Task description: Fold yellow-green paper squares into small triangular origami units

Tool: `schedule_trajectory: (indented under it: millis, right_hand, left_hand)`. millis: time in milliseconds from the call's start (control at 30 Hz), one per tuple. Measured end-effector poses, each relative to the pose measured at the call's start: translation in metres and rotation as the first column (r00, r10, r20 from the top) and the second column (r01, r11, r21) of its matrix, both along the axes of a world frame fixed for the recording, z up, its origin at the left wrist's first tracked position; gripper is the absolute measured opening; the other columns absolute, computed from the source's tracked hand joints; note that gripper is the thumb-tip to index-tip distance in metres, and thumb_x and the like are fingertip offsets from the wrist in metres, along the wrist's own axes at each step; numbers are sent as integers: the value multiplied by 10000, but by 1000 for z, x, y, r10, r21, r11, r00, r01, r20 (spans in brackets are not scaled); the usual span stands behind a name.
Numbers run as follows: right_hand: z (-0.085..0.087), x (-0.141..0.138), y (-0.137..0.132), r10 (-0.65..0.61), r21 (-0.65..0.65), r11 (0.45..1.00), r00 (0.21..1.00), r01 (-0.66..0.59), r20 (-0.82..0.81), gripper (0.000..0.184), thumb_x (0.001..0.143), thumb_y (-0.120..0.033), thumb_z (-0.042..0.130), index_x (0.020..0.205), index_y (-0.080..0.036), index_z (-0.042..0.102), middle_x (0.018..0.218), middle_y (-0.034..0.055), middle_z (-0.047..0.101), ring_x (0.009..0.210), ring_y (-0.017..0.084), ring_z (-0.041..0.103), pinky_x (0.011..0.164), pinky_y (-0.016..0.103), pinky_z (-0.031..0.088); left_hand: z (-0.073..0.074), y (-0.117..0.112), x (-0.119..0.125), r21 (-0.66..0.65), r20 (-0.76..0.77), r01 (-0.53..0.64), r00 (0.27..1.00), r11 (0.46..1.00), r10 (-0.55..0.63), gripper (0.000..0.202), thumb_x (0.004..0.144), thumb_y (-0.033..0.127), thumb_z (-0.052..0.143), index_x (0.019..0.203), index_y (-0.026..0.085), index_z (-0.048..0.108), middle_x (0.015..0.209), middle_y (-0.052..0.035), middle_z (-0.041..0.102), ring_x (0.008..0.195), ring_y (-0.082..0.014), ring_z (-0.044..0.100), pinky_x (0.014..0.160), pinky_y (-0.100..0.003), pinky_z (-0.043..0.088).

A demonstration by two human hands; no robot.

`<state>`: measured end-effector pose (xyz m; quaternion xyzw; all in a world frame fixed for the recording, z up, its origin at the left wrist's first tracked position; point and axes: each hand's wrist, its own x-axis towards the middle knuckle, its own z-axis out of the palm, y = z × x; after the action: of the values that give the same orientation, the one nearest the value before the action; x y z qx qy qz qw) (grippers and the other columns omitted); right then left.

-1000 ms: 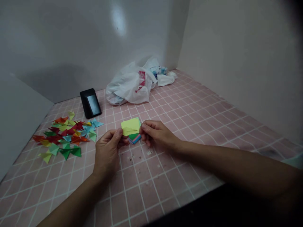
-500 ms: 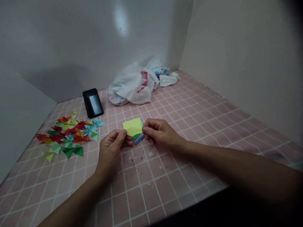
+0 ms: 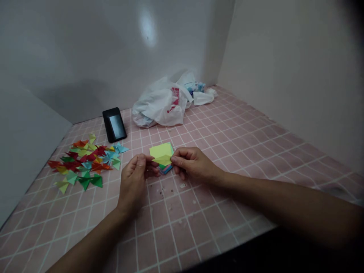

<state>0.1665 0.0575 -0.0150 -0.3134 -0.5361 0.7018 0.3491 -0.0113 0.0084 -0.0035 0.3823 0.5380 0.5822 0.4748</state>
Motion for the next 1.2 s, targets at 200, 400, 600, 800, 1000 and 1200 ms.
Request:
schedule_trajectory:
  millis: [200,400,600,800,1000,1200]
  right_hand:
    - [0,0,-3,-12,73,997,1000,11,23,235,881,-329,620,716,-169,570,567,-44,571,415,54,490,397,174,371]
    - [4,1,-2,-19,79,997,1000,19,4,244,876,-317,617,692,-168,560,566,-47,569,411,48,494,400,172,376]
    - [5,1,-3,8,80,997,995,-16,96,232,888,-272,603,685,-165,564,562,-45,554,416,50,478,391,170,364]
    - [7,2,-4,26,81,996,998,-31,64,235,920,-273,553,711,-166,548,595,-36,561,441,57,491,425,180,379]
    - [4,2,-1,20,128,991,997,-29,69,282,938,-380,545,754,-167,556,613,-32,572,458,69,501,448,194,388]
    - [10,3,-4,40,192,980,993,-61,111,207,929,-268,537,753,-162,566,641,-13,606,495,81,557,483,200,428]
  left_hand:
    - [5,-2,2,-56,-130,136,981,989,-142,241,814,382,754,753,157,690,629,9,672,547,-97,593,552,-191,489]
    - [4,-4,2,-24,-144,161,976,987,-163,261,896,394,657,775,170,714,710,-7,709,613,-110,628,603,-206,518]
    - [5,1,-1,-83,-188,176,964,981,-189,279,850,451,693,899,180,738,699,-8,703,629,-135,642,584,-220,514]
    - [9,-1,3,-49,-248,226,941,973,-231,227,835,341,694,695,163,703,622,-1,674,581,-119,610,595,-221,502]
    - [9,-2,3,-11,-331,213,921,977,-204,193,836,309,684,703,173,717,616,6,678,582,-122,613,596,-227,496]
    - [11,-4,4,-11,-340,274,904,962,-262,201,844,301,670,692,178,715,630,2,682,593,-124,620,601,-229,496]
